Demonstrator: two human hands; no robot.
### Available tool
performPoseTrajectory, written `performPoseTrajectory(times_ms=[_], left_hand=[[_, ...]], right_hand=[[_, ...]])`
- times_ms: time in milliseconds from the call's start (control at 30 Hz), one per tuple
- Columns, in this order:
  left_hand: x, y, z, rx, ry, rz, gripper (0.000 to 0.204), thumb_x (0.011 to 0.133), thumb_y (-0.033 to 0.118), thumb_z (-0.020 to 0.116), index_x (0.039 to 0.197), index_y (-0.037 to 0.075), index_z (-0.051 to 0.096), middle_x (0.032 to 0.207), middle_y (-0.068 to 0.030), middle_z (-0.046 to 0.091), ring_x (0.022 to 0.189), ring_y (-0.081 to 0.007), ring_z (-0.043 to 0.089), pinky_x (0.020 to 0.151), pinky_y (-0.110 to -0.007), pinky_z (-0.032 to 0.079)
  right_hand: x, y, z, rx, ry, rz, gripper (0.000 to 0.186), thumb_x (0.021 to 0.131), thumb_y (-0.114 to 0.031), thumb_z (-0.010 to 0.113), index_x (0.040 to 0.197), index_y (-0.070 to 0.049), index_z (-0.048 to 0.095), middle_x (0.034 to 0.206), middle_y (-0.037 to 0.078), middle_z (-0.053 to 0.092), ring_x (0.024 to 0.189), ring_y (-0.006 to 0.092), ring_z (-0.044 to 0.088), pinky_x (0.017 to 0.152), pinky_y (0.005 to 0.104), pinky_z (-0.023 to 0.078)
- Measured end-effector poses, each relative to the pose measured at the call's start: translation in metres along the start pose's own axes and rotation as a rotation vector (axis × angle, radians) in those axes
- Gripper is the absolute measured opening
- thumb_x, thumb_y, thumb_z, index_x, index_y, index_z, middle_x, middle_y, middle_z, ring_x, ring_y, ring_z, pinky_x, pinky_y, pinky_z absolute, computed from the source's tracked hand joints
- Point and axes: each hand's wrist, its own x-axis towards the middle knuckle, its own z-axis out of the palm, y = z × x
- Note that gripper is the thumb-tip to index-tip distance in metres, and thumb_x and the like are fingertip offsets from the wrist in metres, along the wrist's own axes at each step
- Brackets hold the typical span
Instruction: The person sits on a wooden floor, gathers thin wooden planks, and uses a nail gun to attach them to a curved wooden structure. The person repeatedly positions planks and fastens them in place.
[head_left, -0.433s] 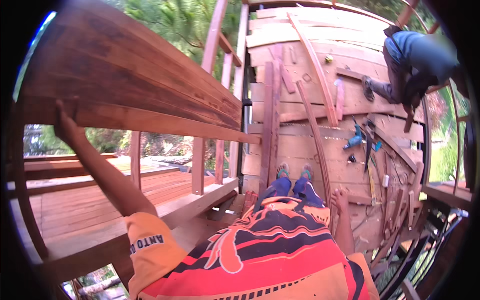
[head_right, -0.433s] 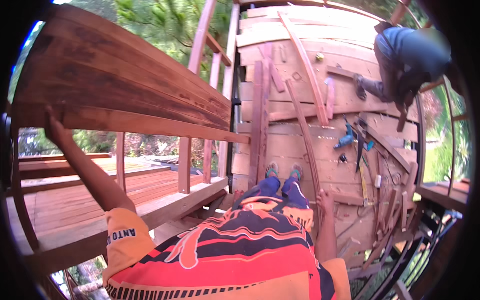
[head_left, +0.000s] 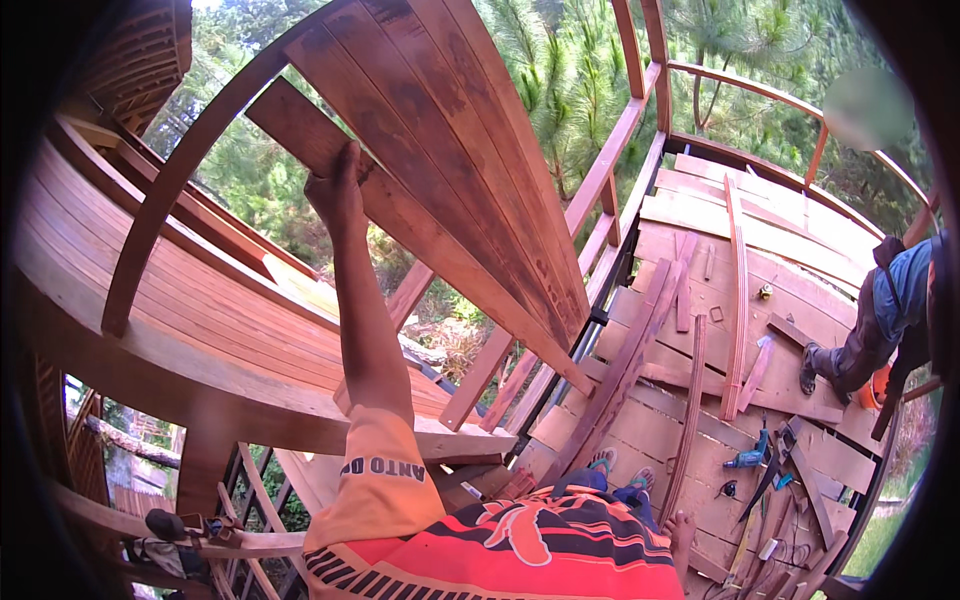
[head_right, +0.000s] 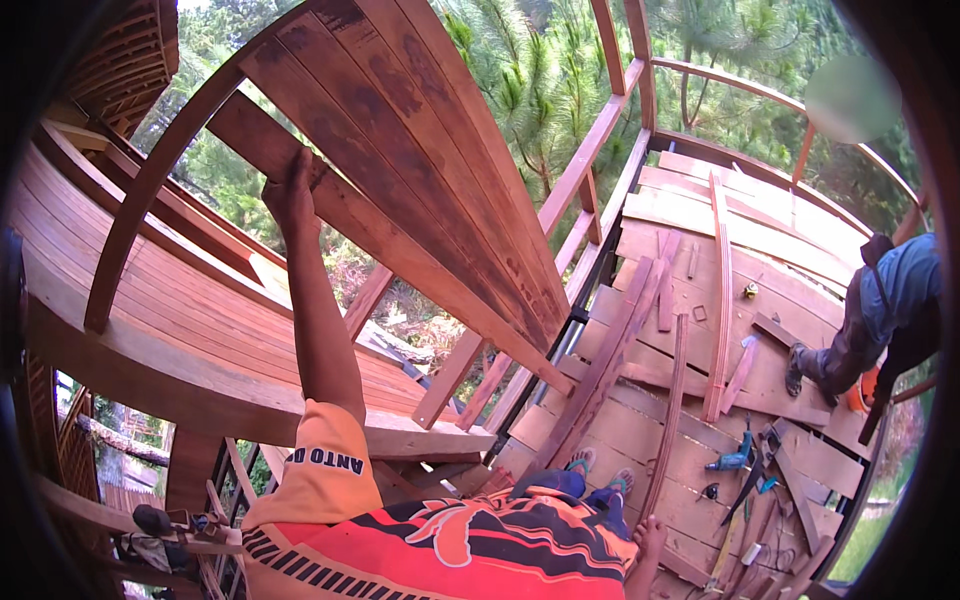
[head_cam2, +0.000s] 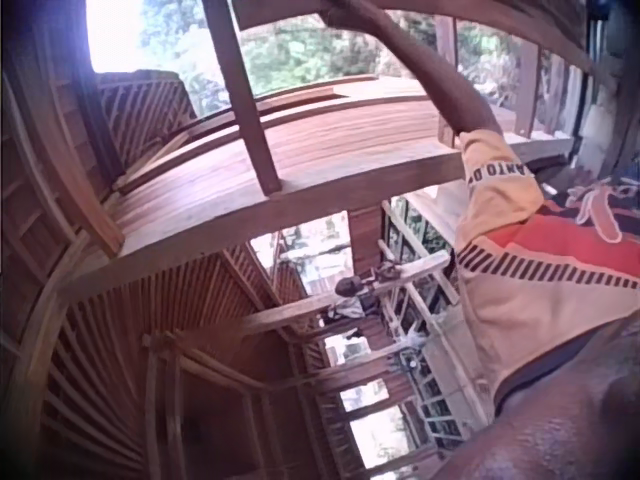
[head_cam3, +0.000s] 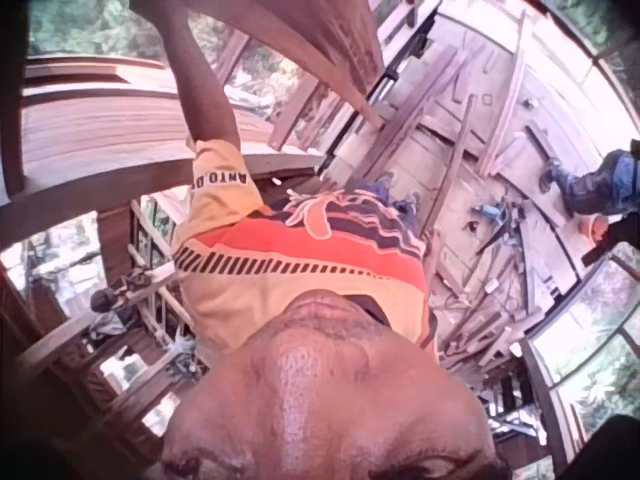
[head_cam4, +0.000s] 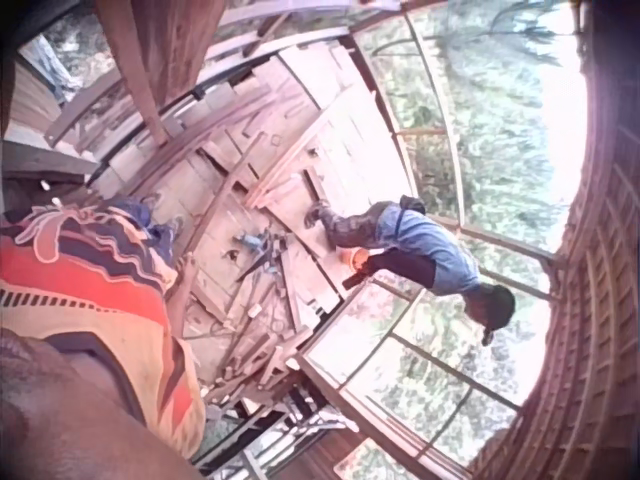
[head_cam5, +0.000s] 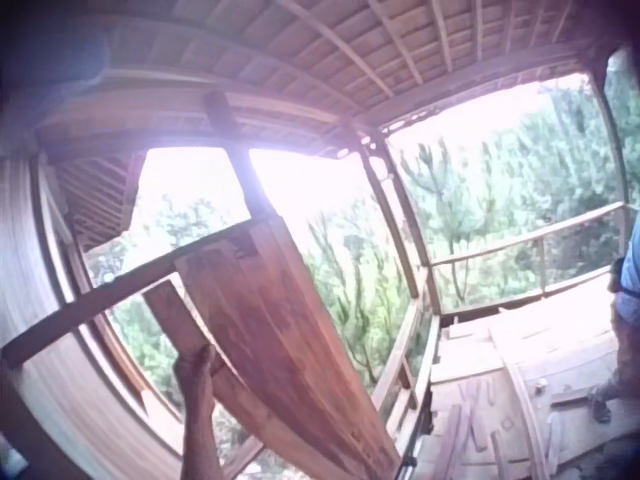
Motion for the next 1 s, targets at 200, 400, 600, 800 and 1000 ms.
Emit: performPoseTrajectory(times_ms=[200,400,600,800,1000], left_hand=[[-0.025,0.019,0.043,0.031,-0.139,0.103,0.035,0.079,0.020,0.078,0.096,-0.009,0.066,0.092,-0.0140,0.070,0.079,-0.0185,0.067,0.071,-0.032,0.052],[-0.009,0.002,0.061,0.597,0.030,0.245,0.049,0.073,0.036,0.080,0.092,-0.007,0.068,0.087,-0.0216,0.070,0.079,-0.0315,0.070,0.072,-0.039,0.052],[-0.019,0.002,0.046,0.863,0.041,0.124,0.065,0.069,0.060,0.074,0.089,-0.002,0.072,0.085,-0.0183,0.071,0.083,-0.0357,0.068,0.074,-0.044,0.051],[-0.034,-0.012,0.039,0.775,0.008,0.154,0.064,0.064,0.062,0.076,0.082,0.001,0.070,0.078,-0.0174,0.069,0.077,-0.0342,0.067,0.071,-0.043,0.051],[-0.094,-0.045,-0.019,0.618,-0.029,0.097,0.054,0.072,0.050,0.079,0.078,0.000,0.062,0.062,-0.0082,0.064,0.058,-0.0180,0.062,0.058,-0.034,0.048]], right_hand=[[0.017,-0.016,0.001,-0.081,0.046,-0.014,0.016,0.097,-0.022,0.053,0.093,-0.007,0.048,0.069,0.000,0.048,0.050,0.0091,0.045,0.038,0.0224,0.035],[0.015,-0.037,0.000,-0.225,0.154,-0.101,0.028,0.095,-0.031,0.055,0.107,-0.007,0.050,0.093,0.008,0.060,0.080,0.0194,0.063,0.060,0.0304,0.053],[-0.019,-0.025,-0.001,-0.037,0.274,-0.086,0.016,0.095,-0.023,0.055,0.098,-0.009,0.050,0.080,0.002,0.055,0.059,0.0095,0.053,0.043,0.0222,0.043],[-0.062,-0.006,-0.003,-0.602,0.320,-0.059,0.038,0.088,-0.035,0.060,0.092,0.002,0.067,0.089,0.015,0.066,0.086,0.0215,0.063,0.069,0.0376,0.051],[0.007,0.021,-0.067,-0.763,0.147,-0.153,0.043,0.087,-0.033,0.064,0.092,0.010,0.065,0.082,0.015,0.067,0.076,0.0206,0.061,0.072,0.0376,0.049]])
